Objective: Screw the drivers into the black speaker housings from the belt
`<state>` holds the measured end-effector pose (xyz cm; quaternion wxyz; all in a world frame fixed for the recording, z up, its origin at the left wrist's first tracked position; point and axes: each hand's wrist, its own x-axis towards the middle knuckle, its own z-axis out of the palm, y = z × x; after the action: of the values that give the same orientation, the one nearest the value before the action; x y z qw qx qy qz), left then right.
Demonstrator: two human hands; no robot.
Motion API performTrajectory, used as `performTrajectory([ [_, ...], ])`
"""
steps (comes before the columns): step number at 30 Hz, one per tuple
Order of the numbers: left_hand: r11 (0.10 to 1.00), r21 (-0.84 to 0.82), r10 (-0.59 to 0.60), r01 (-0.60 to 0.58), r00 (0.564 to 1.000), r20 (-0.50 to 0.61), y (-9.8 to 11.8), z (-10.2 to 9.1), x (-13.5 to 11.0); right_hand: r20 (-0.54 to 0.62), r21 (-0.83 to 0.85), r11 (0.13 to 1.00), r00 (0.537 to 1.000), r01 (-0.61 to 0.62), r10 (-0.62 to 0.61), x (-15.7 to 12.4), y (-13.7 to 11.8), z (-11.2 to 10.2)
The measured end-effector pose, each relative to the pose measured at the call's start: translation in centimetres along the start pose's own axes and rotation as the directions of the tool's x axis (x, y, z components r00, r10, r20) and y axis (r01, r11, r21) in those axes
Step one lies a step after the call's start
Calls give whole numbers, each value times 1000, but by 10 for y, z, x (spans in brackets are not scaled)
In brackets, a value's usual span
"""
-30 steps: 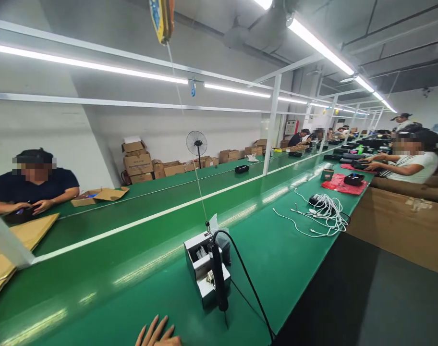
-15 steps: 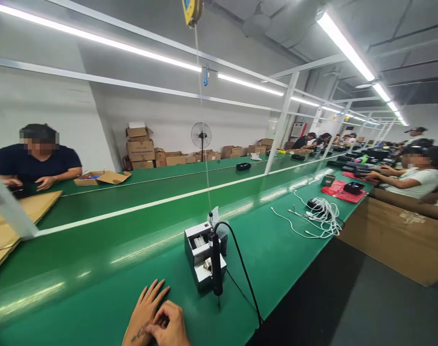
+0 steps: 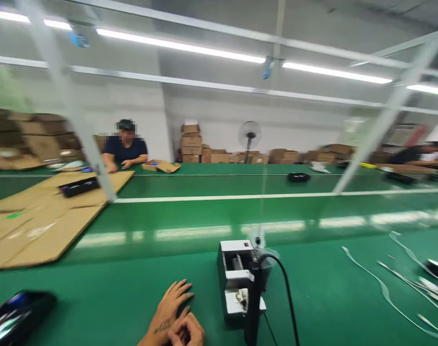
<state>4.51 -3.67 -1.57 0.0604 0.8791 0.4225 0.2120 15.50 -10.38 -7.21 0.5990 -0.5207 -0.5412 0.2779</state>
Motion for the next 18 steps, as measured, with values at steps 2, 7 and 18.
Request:
performTrajectory([
  [2,993,-95,-62,65,997,37,18,-13,-1,25,-13,999,999,-48,48,-3,-23,-15],
  [7,964,-142,-228,226,974,-2,35,-34,-19,146,-43,989,978,-145,150,2,-58,-40],
  [18,362,338,-765,869,484,-425,-48,-223,-222,398,-213,973,917,90,2,-1,-71,-50],
])
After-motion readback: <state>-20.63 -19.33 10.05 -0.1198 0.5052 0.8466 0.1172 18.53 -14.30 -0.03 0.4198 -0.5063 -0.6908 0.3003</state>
